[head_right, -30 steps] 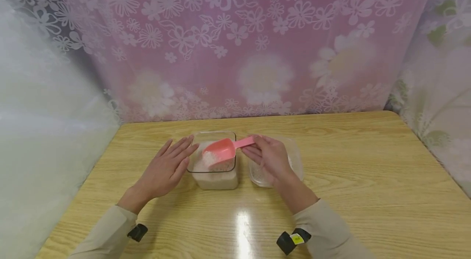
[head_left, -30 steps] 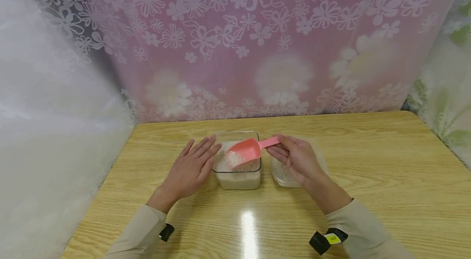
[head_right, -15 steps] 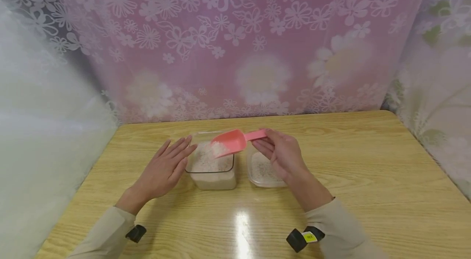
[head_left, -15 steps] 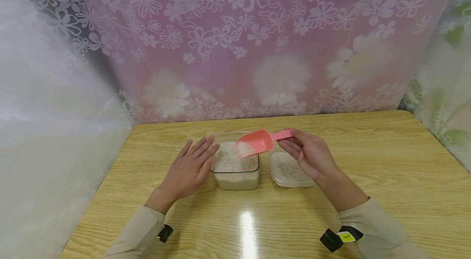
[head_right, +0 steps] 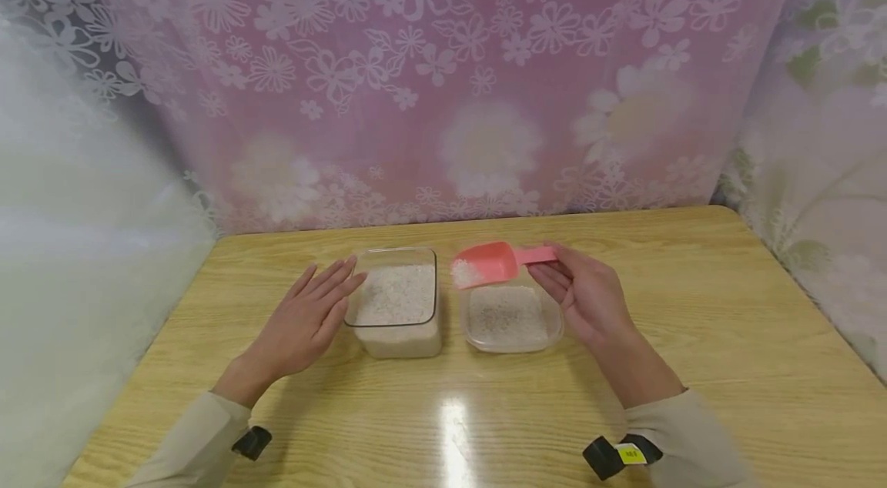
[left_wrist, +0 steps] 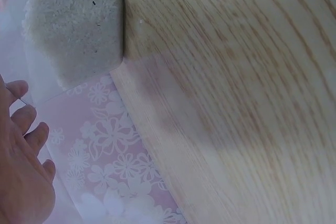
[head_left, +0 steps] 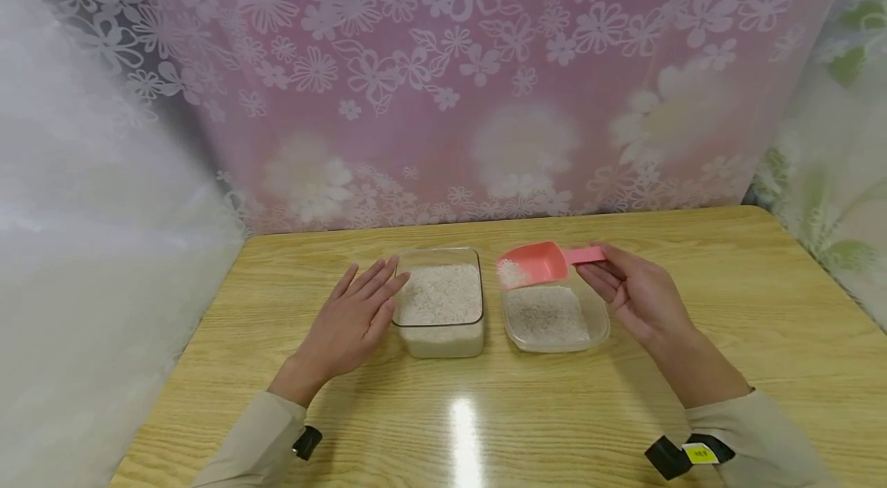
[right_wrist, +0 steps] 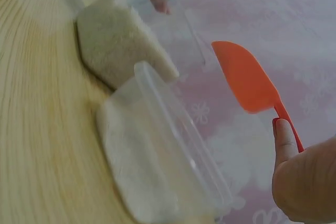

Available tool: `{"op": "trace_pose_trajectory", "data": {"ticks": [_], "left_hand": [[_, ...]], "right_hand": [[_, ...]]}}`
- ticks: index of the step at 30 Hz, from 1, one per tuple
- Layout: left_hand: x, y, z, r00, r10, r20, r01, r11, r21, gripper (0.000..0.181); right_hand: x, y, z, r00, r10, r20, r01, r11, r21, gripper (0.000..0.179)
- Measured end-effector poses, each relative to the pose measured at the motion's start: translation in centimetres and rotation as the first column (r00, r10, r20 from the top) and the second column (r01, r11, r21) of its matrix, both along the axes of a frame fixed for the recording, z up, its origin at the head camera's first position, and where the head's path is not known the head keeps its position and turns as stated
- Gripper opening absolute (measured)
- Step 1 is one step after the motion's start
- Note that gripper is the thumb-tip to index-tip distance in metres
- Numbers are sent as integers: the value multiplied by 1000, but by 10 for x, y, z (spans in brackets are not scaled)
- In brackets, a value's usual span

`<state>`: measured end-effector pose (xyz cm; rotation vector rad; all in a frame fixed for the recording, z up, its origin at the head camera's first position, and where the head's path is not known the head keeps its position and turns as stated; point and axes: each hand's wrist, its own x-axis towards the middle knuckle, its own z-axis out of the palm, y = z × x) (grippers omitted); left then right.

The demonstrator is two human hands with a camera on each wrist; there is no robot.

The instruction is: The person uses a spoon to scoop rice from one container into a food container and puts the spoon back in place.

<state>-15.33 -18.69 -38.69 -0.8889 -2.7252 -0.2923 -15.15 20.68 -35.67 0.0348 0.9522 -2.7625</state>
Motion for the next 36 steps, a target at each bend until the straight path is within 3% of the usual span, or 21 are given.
{"op": "trace_pose_trajectory", "data": {"ticks": [15, 23, 30, 36], "left_hand": [[0, -1, 0, 1000, -3, 3, 3, 1000, 13, 45], [1, 0, 0, 1000, -2, 13, 1, 1000, 19, 45], [0, 0, -2, 1000, -4, 1, 4, 1000, 21, 45], [-1, 0, -2, 1000, -5, -2, 5, 1000, 28, 45]], "right_hand": [[8, 36, -30, 998, -55, -29, 59, 987, 153, 20], [8, 33, -31, 993, -96, -72, 112, 957, 267, 17], [8, 30, -30, 989, -113, -92, 140, 915, 380, 16], [8, 32, -28, 987, -122, -105, 155, 893, 423, 16]]}}
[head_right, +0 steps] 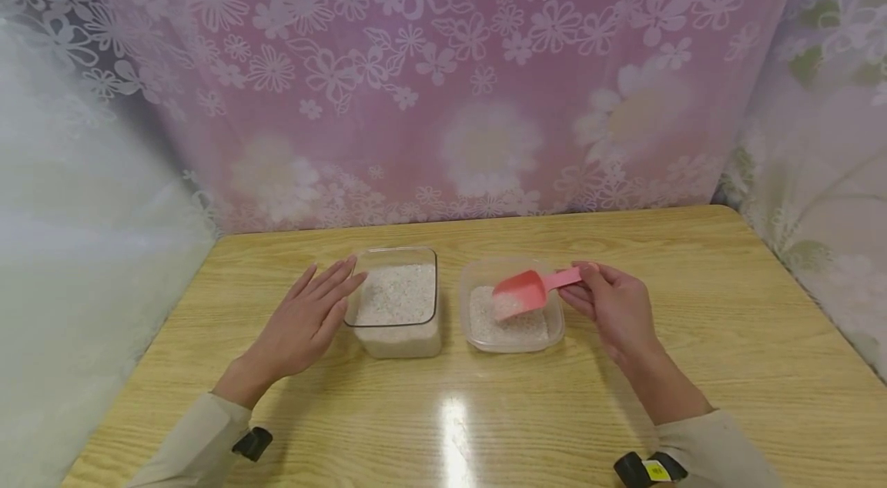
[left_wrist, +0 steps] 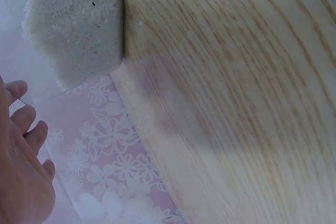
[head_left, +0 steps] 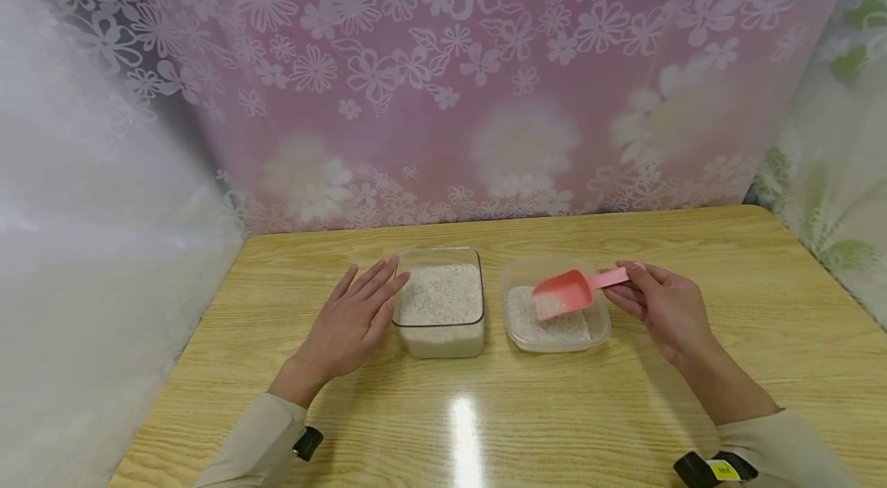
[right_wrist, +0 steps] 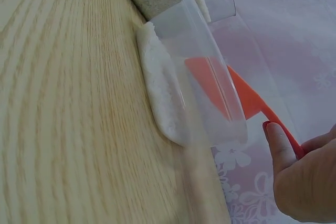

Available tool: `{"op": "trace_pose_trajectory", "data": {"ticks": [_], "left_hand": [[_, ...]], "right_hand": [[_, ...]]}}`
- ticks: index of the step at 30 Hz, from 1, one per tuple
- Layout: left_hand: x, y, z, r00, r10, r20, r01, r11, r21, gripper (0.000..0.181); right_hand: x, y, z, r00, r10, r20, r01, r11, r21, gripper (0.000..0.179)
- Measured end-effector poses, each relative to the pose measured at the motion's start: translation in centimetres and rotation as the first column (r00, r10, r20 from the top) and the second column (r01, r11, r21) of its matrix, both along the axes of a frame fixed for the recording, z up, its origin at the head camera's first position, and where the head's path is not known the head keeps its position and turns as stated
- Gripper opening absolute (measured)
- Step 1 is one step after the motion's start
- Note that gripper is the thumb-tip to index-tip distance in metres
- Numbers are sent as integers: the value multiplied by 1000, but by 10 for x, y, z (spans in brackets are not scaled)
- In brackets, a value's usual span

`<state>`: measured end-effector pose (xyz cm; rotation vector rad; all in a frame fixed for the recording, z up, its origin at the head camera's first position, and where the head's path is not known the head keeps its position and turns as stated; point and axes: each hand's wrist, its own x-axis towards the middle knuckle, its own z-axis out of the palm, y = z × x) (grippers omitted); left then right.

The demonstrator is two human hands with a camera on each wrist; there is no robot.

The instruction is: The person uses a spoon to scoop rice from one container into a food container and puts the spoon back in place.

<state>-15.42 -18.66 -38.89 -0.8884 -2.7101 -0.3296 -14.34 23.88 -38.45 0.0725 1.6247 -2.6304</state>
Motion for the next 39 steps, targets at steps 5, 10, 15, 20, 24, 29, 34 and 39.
{"op": "trace_pose_trajectory", "data": {"ticks": [5, 10, 15, 20, 24, 29, 34, 39], "left_hand": [[0, 0, 0, 1000, -2, 2, 2, 1000, -2, 45], [0, -1, 1, 1000, 1, 5, -1, 1000, -4, 45], [0, -1, 1, 1000, -1, 6, 1, 1000, 4, 45], [-1, 0, 0, 1000, 1, 6, -1, 1000, 3, 44], [-1, -1, 0, 1000, 2, 6, -2, 1000, 4, 45], [-1, 0, 0, 1000, 0, 10, 0, 1000, 3, 45], [0, 0, 0, 1000, -2, 9, 2, 1000, 5, 45], [0, 0, 0, 1000, -3, 10, 3, 1000, 6, 45]], "right_hand": [[1, 5, 3, 1000, -18, -15, 19, 998, 66, 15], [3, 10, 6, 1000, -19, -8, 19, 995, 98, 15], [3, 11, 9, 999, -19, -30, 22, 994, 105, 14], [3, 9, 13, 996, -48, -80, 61, 984, 170, 18], [3, 6, 18, 991, -67, -113, 93, 967, 239, 37], [5, 0, 20, 979, -75, -187, 129, 946, 298, 46], [9, -6, 23, 958, -89, -273, 188, 914, 359, 42], [11, -12, 28, 921, -95, -378, 245, 896, 370, 29]]}}
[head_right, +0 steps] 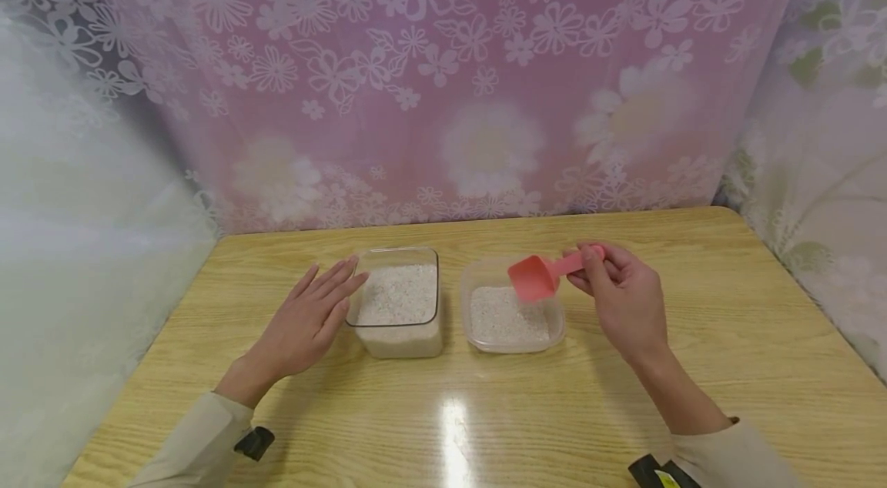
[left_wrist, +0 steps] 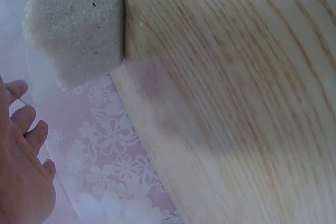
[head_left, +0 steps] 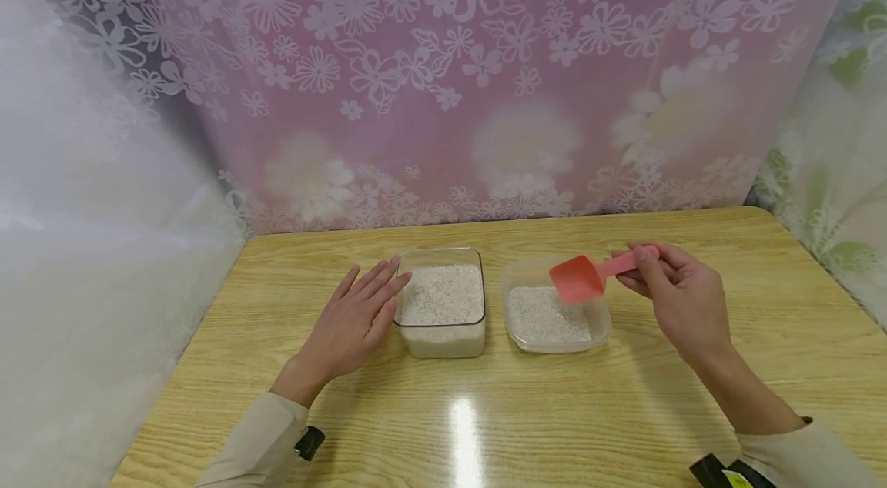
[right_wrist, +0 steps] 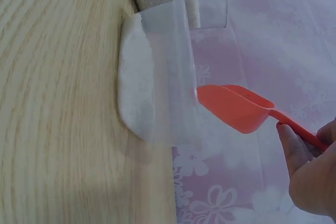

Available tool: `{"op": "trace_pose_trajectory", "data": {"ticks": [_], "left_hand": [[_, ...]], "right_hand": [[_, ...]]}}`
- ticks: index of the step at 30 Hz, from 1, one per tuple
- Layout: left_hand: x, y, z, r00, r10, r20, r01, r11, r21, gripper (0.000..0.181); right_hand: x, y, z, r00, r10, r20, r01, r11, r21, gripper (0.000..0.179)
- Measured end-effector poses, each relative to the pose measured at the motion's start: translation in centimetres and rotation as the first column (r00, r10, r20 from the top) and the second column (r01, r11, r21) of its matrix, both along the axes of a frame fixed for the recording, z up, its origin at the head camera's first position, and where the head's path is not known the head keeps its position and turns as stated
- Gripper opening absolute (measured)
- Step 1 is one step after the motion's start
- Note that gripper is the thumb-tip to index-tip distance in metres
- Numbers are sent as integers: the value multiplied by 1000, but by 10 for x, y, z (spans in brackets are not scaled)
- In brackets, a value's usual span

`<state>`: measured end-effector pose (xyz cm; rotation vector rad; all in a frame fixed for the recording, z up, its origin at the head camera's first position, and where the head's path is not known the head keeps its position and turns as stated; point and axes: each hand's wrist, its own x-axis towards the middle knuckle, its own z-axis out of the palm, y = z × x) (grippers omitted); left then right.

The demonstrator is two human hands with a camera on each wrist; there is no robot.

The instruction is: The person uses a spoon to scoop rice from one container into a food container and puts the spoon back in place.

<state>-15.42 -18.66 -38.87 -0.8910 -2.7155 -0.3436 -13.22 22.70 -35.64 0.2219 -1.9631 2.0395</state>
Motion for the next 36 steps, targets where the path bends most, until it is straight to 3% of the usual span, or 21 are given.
{"op": "trace_pose_trajectory", "data": {"ticks": [8, 15, 21, 26, 28, 31, 36], "left_hand": [[0, -1, -1, 1000, 3, 1, -3, 1000, -1, 45], [1, -1, 0, 1000, 6, 5, -6, 1000, -5, 46], [2, 0, 1, 1000, 0, -3, 0, 1000, 1, 45], [1, 0, 2, 1000, -8, -17, 8, 1000, 2, 45], [1, 0, 2, 1000, -8, -18, 8, 1000, 2, 45], [0, 0, 2, 1000, -6, -16, 6, 1000, -1, 45], [0, -1, 1, 1000, -3, -13, 3, 1000, -2, 44]], "right_hand": [[1, -11, 14, 999, 24, -32, -29, 985, -171, 30], [0, -33, 30, 993, 102, -59, -117, 920, -374, 25], [-1, -53, 35, 980, 189, -61, -197, 890, -411, 24], [-4, -71, 35, 970, 242, -38, -236, 880, -412, 25], [-5, -79, 33, 967, 254, -12, -238, 888, -393, 27], [-7, -92, 30, 964, 262, 36, -238, 920, -312, 31], [-9, -114, 26, 964, 252, 81, -244, 965, -99, 34]]}}
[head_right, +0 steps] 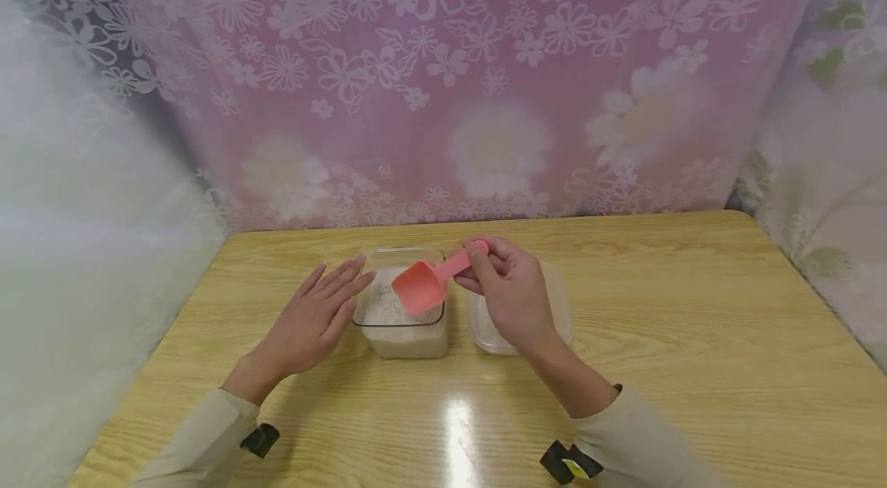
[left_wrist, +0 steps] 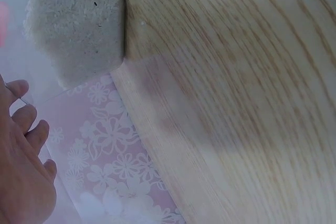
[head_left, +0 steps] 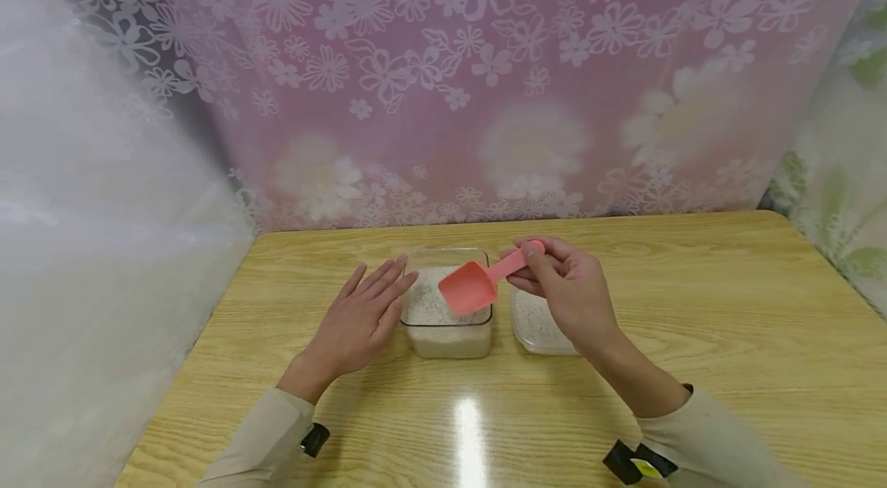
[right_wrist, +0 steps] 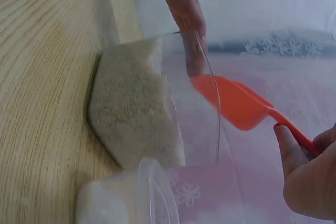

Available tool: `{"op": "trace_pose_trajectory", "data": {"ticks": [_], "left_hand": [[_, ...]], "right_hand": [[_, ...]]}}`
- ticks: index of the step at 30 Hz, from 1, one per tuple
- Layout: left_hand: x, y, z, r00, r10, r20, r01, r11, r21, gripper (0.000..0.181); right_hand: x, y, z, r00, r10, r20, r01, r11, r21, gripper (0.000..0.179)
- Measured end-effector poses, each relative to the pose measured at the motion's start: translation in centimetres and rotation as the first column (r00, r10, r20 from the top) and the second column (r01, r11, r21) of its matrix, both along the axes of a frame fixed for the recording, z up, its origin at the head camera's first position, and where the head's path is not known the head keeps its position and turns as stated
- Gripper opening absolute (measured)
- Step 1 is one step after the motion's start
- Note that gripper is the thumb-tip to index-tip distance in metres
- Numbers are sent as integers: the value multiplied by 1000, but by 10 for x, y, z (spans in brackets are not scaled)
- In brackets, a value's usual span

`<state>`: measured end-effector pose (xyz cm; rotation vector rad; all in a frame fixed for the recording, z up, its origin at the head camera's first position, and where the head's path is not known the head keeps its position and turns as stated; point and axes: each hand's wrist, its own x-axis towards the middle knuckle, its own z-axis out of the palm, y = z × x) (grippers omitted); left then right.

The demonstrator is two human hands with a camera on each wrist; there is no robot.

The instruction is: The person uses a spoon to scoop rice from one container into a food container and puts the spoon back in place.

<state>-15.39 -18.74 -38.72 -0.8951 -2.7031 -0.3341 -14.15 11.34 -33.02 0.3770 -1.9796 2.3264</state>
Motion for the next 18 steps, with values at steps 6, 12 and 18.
{"op": "trace_pose_trajectory", "data": {"ticks": [6, 12, 18], "left_hand": [[0, 1, 0, 1000, 3, 3, -3, 1000, -2, 45], [0, 0, 0, 1000, 5, 7, -5, 1000, -12, 45], [0, 0, 1, 1000, 11, 13, -11, 1000, -23, 45]], "right_hand": [[-6, -20, -5, 999, -18, -32, 21, 993, 119, 30], [-11, -30, -16, 998, 2, 64, -11, 990, 144, 30], [-11, -39, -23, 988, 16, 154, -34, 993, 115, 32]]}}
